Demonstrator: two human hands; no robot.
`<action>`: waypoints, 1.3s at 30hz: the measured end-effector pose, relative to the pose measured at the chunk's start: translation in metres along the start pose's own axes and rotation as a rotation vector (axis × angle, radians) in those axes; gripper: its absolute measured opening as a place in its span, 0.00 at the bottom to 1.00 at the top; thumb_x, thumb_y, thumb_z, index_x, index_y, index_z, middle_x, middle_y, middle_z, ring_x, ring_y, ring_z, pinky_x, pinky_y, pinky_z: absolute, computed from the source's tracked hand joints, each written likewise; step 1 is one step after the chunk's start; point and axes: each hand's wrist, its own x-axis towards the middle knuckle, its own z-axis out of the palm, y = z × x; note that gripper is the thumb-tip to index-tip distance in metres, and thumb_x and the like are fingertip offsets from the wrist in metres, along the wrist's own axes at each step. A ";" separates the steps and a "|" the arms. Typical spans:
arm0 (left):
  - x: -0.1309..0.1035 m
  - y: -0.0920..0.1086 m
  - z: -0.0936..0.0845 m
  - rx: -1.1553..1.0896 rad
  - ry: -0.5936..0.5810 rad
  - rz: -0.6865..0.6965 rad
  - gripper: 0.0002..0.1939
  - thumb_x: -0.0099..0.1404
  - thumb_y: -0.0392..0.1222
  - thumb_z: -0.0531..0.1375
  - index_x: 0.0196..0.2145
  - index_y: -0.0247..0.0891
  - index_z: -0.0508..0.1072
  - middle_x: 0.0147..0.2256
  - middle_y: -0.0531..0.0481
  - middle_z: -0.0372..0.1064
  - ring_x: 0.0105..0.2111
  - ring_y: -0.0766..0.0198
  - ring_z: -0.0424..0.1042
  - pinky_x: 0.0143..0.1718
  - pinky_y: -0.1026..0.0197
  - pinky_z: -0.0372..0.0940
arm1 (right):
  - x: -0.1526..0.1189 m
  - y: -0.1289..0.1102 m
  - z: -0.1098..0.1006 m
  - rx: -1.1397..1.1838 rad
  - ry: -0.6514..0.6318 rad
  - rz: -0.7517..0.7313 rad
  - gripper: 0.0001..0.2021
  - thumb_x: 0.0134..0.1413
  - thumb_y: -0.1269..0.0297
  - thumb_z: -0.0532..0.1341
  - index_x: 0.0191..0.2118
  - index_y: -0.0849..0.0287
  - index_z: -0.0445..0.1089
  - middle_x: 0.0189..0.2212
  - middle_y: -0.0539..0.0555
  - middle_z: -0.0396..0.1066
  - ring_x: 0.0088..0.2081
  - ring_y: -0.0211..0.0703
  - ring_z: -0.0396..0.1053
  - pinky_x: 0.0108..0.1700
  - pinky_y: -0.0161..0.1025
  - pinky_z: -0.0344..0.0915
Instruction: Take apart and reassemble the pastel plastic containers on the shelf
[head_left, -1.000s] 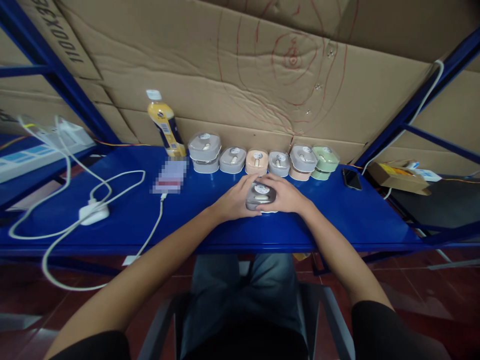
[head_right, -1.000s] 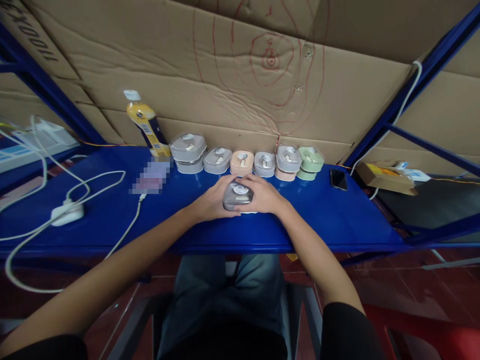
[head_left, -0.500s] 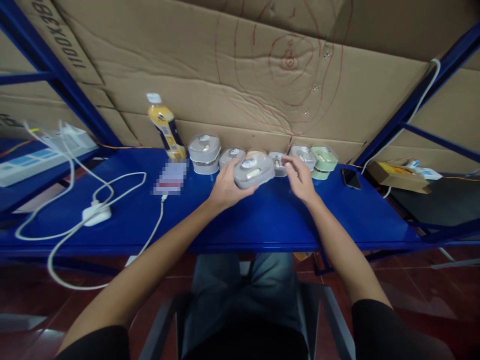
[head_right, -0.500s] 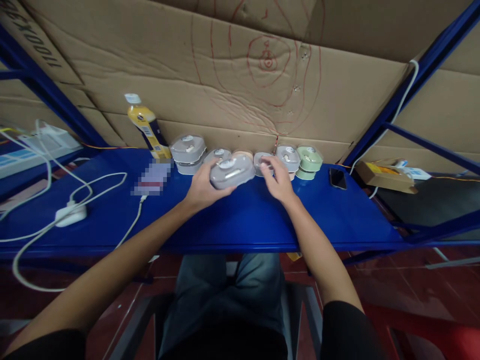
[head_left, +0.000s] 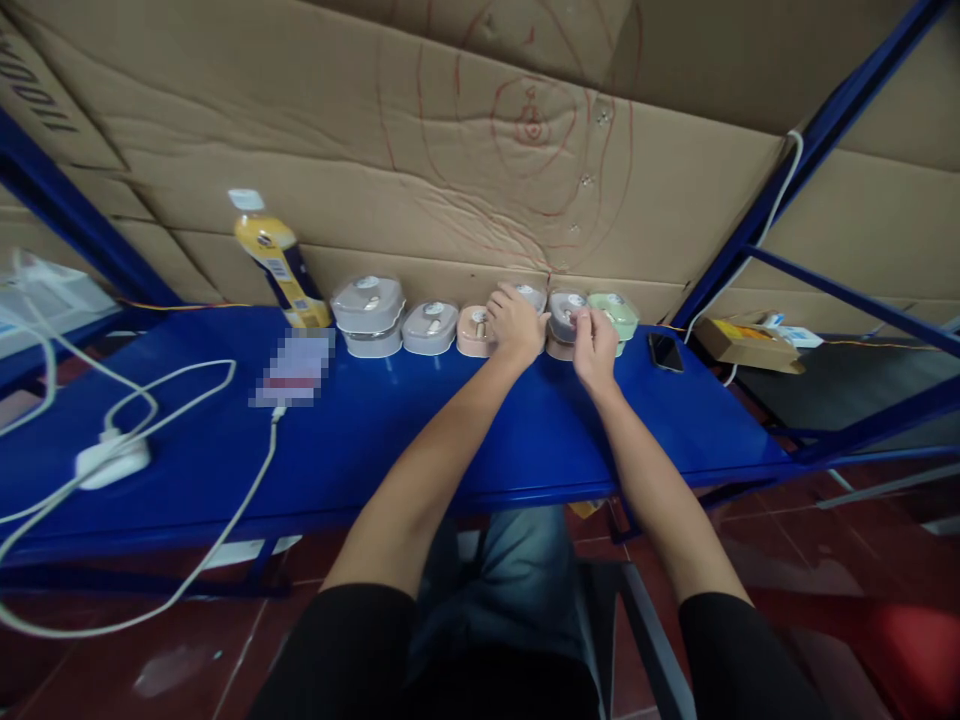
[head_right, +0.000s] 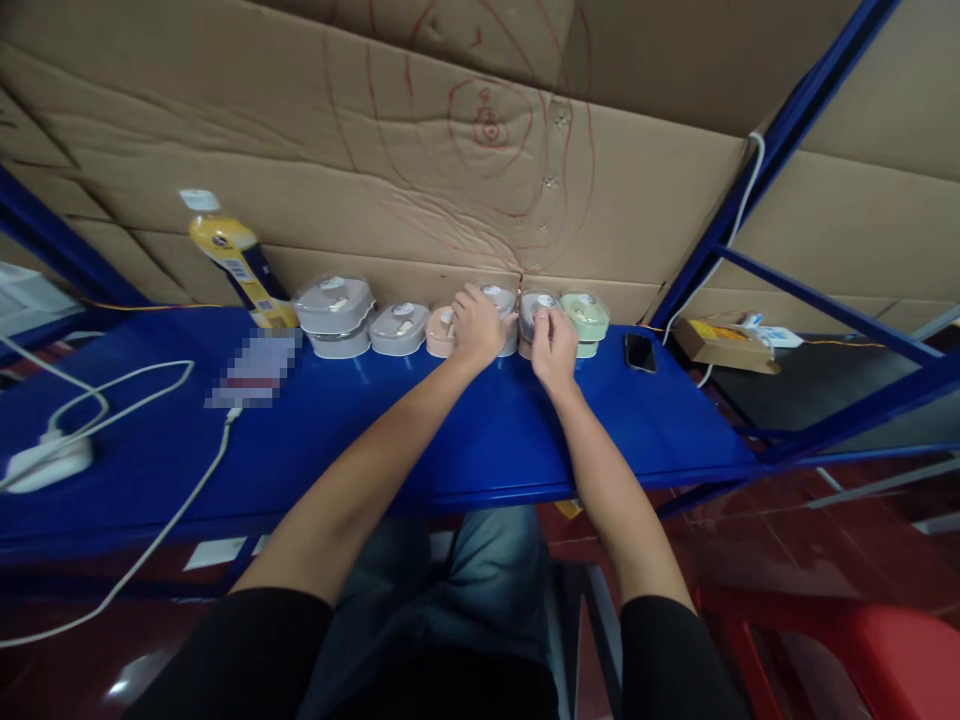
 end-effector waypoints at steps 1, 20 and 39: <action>-0.002 0.003 0.004 0.011 0.000 -0.009 0.49 0.63 0.48 0.74 0.70 0.22 0.54 0.61 0.17 0.62 0.63 0.26 0.64 0.63 0.32 0.61 | 0.000 0.000 0.000 -0.004 -0.005 -0.004 0.30 0.72 0.36 0.44 0.36 0.52 0.74 0.35 0.60 0.76 0.43 0.57 0.74 0.54 0.60 0.72; 0.013 -0.134 -0.094 0.498 -0.302 0.258 0.27 0.73 0.38 0.50 0.67 0.27 0.65 0.66 0.24 0.63 0.69 0.35 0.60 0.66 0.35 0.57 | -0.003 -0.001 0.004 0.038 -0.025 -0.034 0.28 0.74 0.39 0.46 0.35 0.53 0.73 0.33 0.57 0.74 0.40 0.54 0.73 0.50 0.55 0.71; -0.078 -0.147 -0.146 -0.221 -0.618 0.744 0.31 0.61 0.41 0.71 0.60 0.43 0.72 0.69 0.37 0.57 0.71 0.41 0.60 0.72 0.41 0.58 | -0.048 -0.062 0.022 0.095 -0.772 -0.446 0.54 0.43 0.33 0.75 0.72 0.53 0.61 0.70 0.65 0.63 0.71 0.67 0.61 0.70 0.65 0.61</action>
